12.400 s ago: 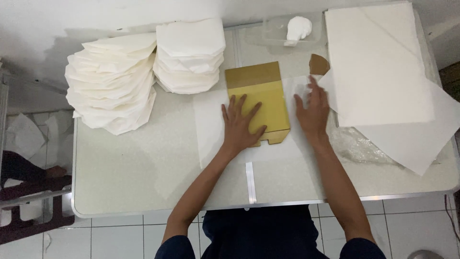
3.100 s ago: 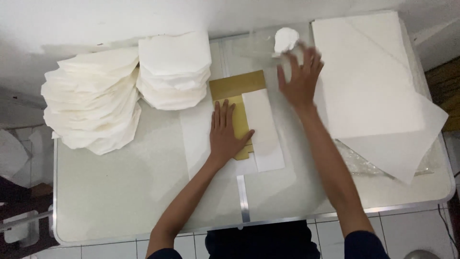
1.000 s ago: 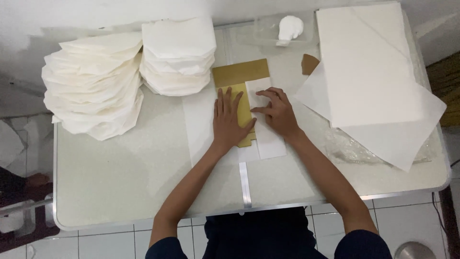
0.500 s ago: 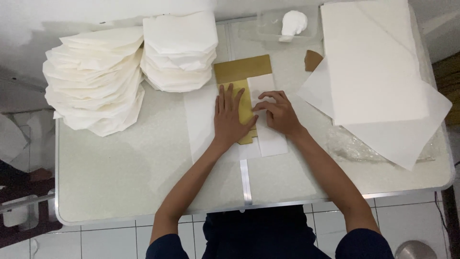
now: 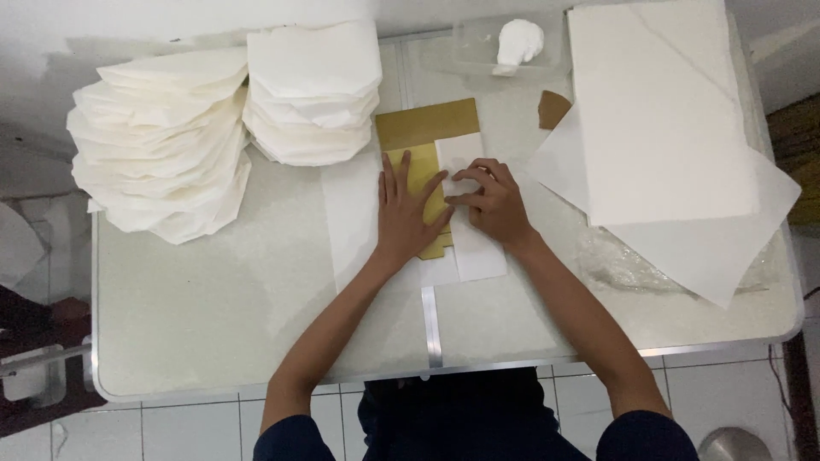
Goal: The person folds a white sheet of paper over a brown cardboard template on a table. They crease the edges, fold the bottom corners inward, and then fold the bottom flap up to form a packet. The person then places the folded packet aside and repeats the process with another sheet.
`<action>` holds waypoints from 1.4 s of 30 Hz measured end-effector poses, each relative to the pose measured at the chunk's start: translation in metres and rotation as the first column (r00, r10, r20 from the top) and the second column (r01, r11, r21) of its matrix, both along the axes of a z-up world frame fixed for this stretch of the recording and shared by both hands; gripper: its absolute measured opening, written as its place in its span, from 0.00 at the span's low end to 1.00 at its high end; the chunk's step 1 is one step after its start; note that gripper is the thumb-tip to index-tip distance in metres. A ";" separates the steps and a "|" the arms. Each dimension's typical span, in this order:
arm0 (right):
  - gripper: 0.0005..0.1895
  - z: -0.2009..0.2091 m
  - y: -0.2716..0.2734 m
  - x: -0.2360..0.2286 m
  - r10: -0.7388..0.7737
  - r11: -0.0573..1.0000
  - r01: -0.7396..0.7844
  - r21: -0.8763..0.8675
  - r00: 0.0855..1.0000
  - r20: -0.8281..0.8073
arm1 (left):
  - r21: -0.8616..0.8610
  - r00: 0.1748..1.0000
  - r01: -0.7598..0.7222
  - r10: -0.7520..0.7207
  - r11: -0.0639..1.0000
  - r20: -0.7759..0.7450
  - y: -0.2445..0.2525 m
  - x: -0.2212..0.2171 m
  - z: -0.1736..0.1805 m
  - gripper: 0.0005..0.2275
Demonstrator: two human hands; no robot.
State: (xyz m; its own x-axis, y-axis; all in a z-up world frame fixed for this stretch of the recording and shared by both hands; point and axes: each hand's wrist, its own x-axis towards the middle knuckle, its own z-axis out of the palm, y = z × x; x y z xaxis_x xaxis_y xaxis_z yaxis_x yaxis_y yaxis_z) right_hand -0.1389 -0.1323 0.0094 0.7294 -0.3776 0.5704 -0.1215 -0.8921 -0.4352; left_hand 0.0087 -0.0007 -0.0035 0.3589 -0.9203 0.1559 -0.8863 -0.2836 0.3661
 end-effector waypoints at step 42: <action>0.30 -0.011 -0.171 0.031 -0.515 0.838 0.442 -0.322 0.834 -0.198 | -0.082 0.997 0.028 -0.021 0.996 0.077 -0.002 0.005 -0.008 0.23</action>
